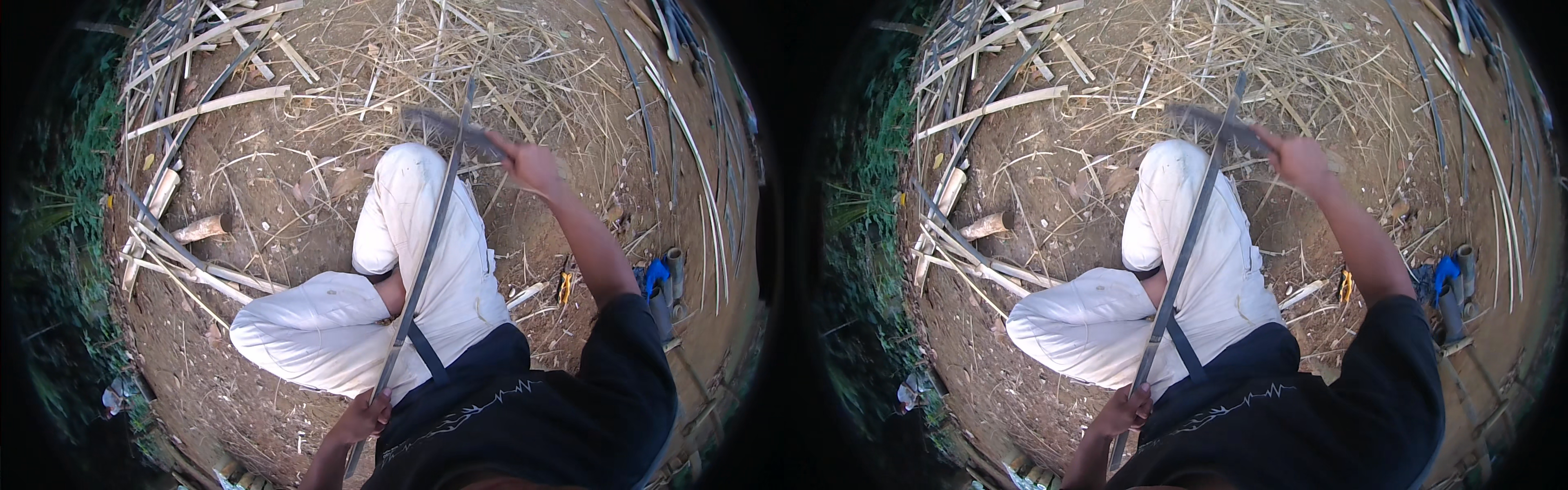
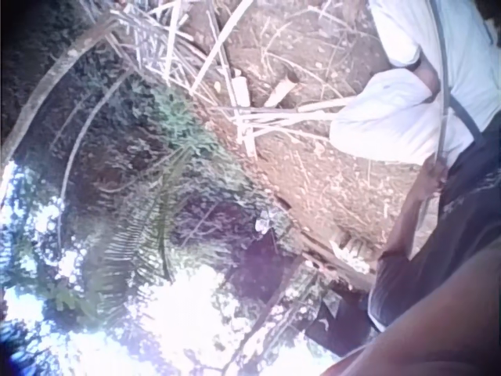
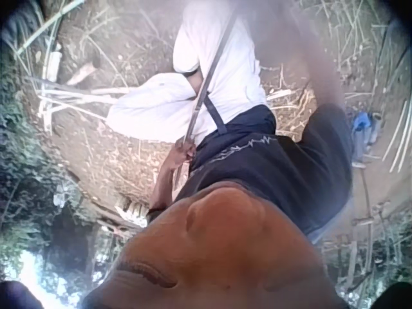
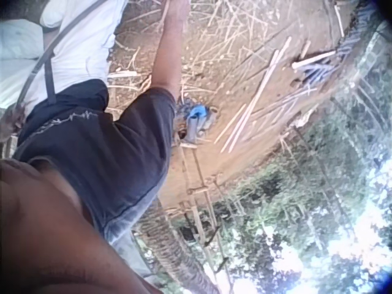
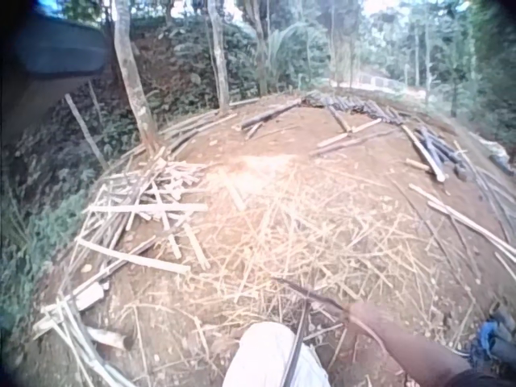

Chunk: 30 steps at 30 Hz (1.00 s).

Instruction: The person shaves a long strip of bamboo using a knife while sitting on the ground outdoors.

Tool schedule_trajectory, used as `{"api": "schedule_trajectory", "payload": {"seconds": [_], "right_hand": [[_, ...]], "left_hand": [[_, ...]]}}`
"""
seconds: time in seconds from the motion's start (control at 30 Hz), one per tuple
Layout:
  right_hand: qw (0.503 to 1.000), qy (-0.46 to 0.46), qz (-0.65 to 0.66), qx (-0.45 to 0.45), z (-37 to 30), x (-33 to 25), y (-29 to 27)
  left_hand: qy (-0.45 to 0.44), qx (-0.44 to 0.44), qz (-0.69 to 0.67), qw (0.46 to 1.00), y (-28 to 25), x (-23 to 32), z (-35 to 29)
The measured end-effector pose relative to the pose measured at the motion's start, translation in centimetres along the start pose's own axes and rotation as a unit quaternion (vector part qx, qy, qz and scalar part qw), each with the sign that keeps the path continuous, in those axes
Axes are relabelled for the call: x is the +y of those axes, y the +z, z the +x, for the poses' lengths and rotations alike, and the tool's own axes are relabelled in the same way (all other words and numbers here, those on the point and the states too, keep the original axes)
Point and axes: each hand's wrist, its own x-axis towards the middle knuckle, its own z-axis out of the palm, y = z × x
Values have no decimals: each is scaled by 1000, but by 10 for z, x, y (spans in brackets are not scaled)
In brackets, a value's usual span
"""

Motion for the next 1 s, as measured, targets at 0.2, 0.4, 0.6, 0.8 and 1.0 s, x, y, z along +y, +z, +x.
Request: {"api": "schedule_trajectory", "payload": {"seconds": [0.2, 0.4, 0.6, 0.8, 1.0], "right_hand": [[1000, -12, 13, 7, 20, -6, -12], [990, 137, 37, 10, 43, 58, 22], [998, 59, -3, -16, 10, 3, 4], [992, -118, 35, -26, -70, -70, -29], [964, -238, 114, -27, -143, -124, -46]], "left_hand": [[6, 0, -23, 1000, 1, -11, 7], [11, 30, 16, 999, 7, -13, 3], [-12, 36, 41, 998, 8, -20, 1], [138, 162, 219, 952, 26, 4, 4], [180, 277, 347, 878, 55, 52, 10]]}}
